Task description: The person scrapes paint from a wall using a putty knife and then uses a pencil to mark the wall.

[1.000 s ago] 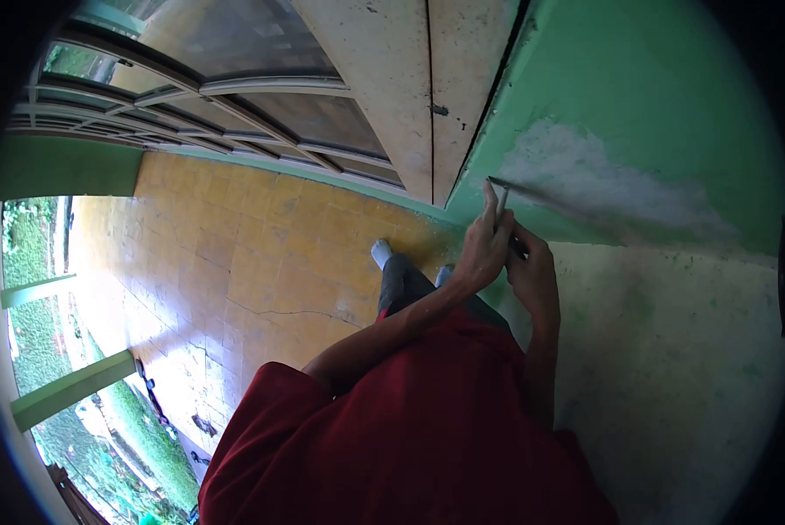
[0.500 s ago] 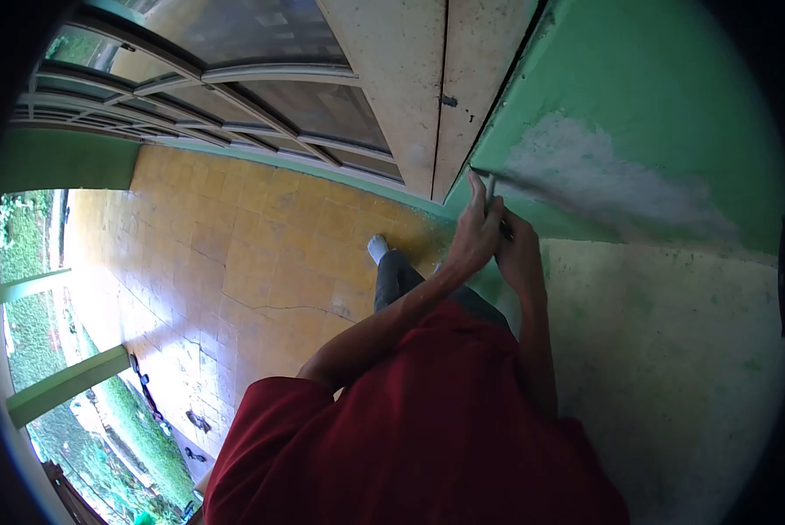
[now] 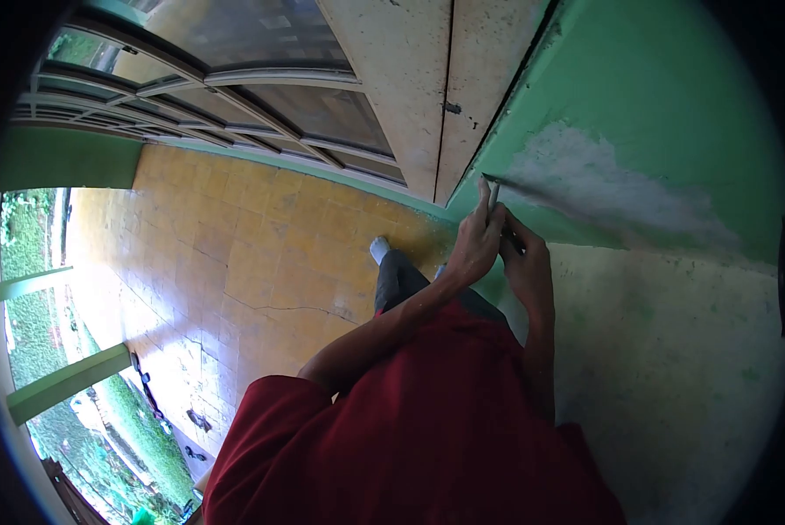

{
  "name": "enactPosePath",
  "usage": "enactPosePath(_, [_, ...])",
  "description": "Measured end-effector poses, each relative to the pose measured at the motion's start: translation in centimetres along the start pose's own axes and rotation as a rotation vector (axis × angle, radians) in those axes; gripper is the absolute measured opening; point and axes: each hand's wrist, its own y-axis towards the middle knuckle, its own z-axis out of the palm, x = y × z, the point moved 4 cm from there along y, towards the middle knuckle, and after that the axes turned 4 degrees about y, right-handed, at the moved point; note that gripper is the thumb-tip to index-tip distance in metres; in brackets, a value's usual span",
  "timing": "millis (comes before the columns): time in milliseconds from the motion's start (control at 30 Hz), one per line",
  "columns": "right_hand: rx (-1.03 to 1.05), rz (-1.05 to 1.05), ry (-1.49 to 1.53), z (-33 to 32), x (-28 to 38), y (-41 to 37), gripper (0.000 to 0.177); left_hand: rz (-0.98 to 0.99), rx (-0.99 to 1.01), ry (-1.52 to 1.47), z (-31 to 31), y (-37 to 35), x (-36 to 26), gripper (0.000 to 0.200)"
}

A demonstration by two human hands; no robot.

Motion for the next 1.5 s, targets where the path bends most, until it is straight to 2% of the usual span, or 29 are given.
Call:
enactPosePath(100, [-0.067,-0.059,0.158,-0.4,-0.4,-0.9,0.047,0.013,0.114,0.106,0.0,-0.6,-0.7,0.063])
enactPosePath(133, [-0.051,0.011,0.15,-0.5,0.0,-0.9,0.047,0.019,0.112,0.106,0.4,-0.4,-0.3,0.063])
enactPosePath(200, [-0.042,0.086,0.143,-0.7,-0.1,-0.9,0.046,0.227,0.014,0.041,1.1,-0.5,-0.2,0.063])
enactPosePath(233, [-0.047,0.106,0.13,-0.8,-0.4,-0.8,0.046,0.221,0.024,0.042,1.3,-0.6,-0.2,0.063])
enactPosePath(300, [-0.062,0.139,0.119,-1.1,-0.8,-1.8,0.045,0.084,0.081,-0.019,1.8,-0.8,0.0,0.065])
enactPosePath(433, [-0.014,0.039,0.168,-1.6,-0.3,0.0,0.045,0.197,-0.043,0.039,1.8,-0.7,0.1,0.065])
enactPosePath(500, [0.035,0.015,0.141,-1.1,-1.3,-0.6,0.045,0.012,0.037,-0.045,1.1,-1.0,-0.8,0.064])
enactPosePath(533, [0.001,0.041,0.172,-1.1,-1.6,-1.4,0.046,0.012,0.035,-0.046,1.3,-1.1,0.1,0.064])
enactPosePath(600, [-0.028,0.047,0.197,-0.7,-2.1,-0.1,0.047,0.322,0.006,0.093,1.6,-0.7,1.3,0.066])
enactPosePath(633, [0.031,-0.025,0.171,0.0,-2.5,1.4,0.047,0.322,0.002,0.093,1.3,-0.5,0.8,0.066])
enactPosePath(667, [0.089,-0.089,0.146,0.5,-3.0,1.9,0.047,0.239,-0.045,0.06,1.0,-0.2,0.8,0.065])
enactPosePath(700, [0.096,-0.084,0.147,0.9,-3.1,1.0,0.047,0.152,-0.098,0.026,0.6,-0.2,0.7,0.065])
enactPosePath(733, [0.021,-0.127,0.144,1.2,-2.7,0.0,0.044,0.153,-0.101,0.03,-0.1,-0.4,0.3,0.065])
enactPosePath(767, [-0.053,-0.182,0.133,1.1,-2.1,0.0,0.042,0.119,-0.028,0.064,-0.6,0.0,-0.2,0.064])
enactPosePath(800, [-0.044,-0.172,0.126,1.1,-2.0,-0.3,0.042,0.063,0.054,0.091,-0.6,-0.6,0.1,0.064])
enactPosePath(867, [-0.043,-0.059,0.233,1.1,-2.0,0.2,0.04,0.108,-0.037,0.03,0.4,0.1,0.9,0.064])
enactPosePath(933, [-0.017,-0.053,0.194,1.5,-2.3,0.6,0.042,0.146,-0.116,-0.018,0.0,-0.3,0.7,0.064])
enactPosePath(1033, [-0.018,-0.021,0.178,1.1,-2.4,0.1,0.044,0.092,-0.012,0.056,-0.7,0.0,0.8,0.062])
enactPosePath(1100, [-0.033,0.016,0.207,1.5,-2.4,0.5,0.044,0.246,-0.031,0.015,-0.5,0.0,0.6,0.061])
enactPosePath(1133, [-0.037,-0.07,0.221,2.2,-1.9,1.1,0.045,0.24,-0.026,0.016,-0.7,0.0,0.5,0.061])
enactPosePath(1200, [-0.052,-0.144,0.243,2.2,-1.4,0.5,0.046,0.073,-0.004,0.083,-1.5,0.4,0.5,0.061])
enactPosePath(1233, [-0.025,-0.022,0.23,1.6,-1.2,0.0,0.047,0.079,-0.011,0.084,-1.5,0.6,0.7,0.061])
enactPosePath(1267, [0.004,0.103,0.217,1.4,-1.2,-0.2,0.048,0.166,-0.031,0.065,-1.3,0.5,1.0,0.062])
enactPosePath(1300, [0.003,0.099,0.219,1.7,-1.3,0.1,0.048,0.254,-0.046,0.047,-1.3,0.4,0.3,0.063])
enactPosePath(1333, [-0.024,0.09,0.245,1.8,-1.7,0.4,0.049,0.254,-0.046,0.046,-1.0,0.5,0.0,0.063])
enactPosePath(1400, [-0.063,0.115,0.284,1.8,-2.4,-1.2,0.049,0.109,0.047,0.039,-0.1,0.0,0.1,0.064])
enactPosePath(1500, [-0.091,0.086,0.299,0.6,-1.7,-1.1,0.047,0.192,-0.011,0.002,0.7,-0.4,0.2,0.062])
